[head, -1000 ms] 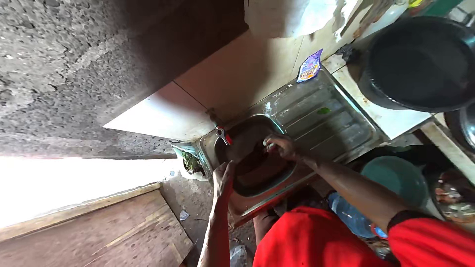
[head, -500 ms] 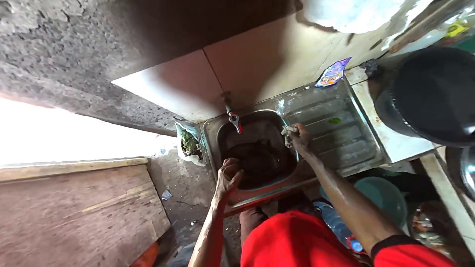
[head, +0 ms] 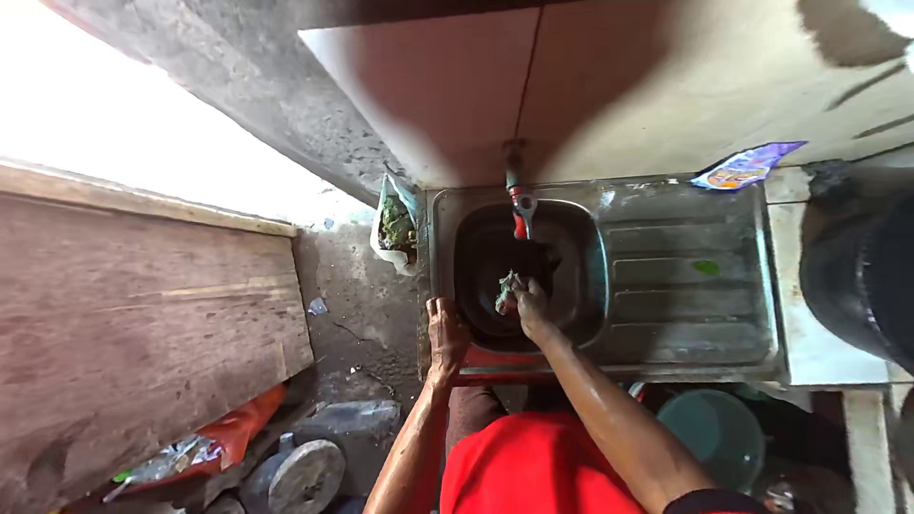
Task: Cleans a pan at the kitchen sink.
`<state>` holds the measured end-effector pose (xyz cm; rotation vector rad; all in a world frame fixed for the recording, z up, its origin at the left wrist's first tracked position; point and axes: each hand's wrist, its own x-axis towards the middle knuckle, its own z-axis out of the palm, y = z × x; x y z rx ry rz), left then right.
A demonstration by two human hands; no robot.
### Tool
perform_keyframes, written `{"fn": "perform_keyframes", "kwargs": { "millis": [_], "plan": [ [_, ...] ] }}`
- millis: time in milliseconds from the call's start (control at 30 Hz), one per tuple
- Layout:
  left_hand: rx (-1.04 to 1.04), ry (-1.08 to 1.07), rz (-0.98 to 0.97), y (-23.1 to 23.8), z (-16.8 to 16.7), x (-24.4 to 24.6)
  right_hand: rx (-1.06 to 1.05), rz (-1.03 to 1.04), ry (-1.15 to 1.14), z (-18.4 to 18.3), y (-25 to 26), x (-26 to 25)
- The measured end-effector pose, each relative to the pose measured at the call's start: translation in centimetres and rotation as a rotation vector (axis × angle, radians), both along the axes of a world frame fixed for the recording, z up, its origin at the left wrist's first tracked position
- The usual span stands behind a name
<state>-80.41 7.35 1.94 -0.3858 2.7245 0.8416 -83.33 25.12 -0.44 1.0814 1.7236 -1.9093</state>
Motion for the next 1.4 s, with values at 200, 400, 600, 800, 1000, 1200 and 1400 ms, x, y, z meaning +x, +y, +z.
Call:
{"fn": "perform_keyframes", "kwargs": {
  "millis": [200,400,600,800,1000,1200,1400],
  "plan": [
    [0.181,-0.262,0.167,-0.1,1.8,-1.5,-0.054,-0.004,0.104,0.6,-1.8,-0.2],
    [0.154,-0.326,0.175,0.0,1.7,-1.8,0.176,0.427,0.405,0.8,-4.6,1.7],
    [0.020,-0.156,-0.032,-0.1,1.3,-2.8,0.307,0.514,0.586,-4.3,-6.4,1.2],
    [0.134,-0.146,0.051,-0.5,0.6,-4.1,0.394,0.367,0.429,-3.8,-7.9,0.9],
    [0.195,-0.205,0.040,-1.4,-0.2,-2.9,0.502,0.606,0.417,-5.9,-4.1,-3.4],
    [0.279,-0.121,0.118,-1.7,-0.7,-2.7,1.010,0.627,0.141,-9.4,3.8,-7.0],
    [0.367,-0.108,0.184,-1.4,-0.8,-3.1,0.524,0.766,-0.015,-7.5,-0.2,1.3]
  ]
}}
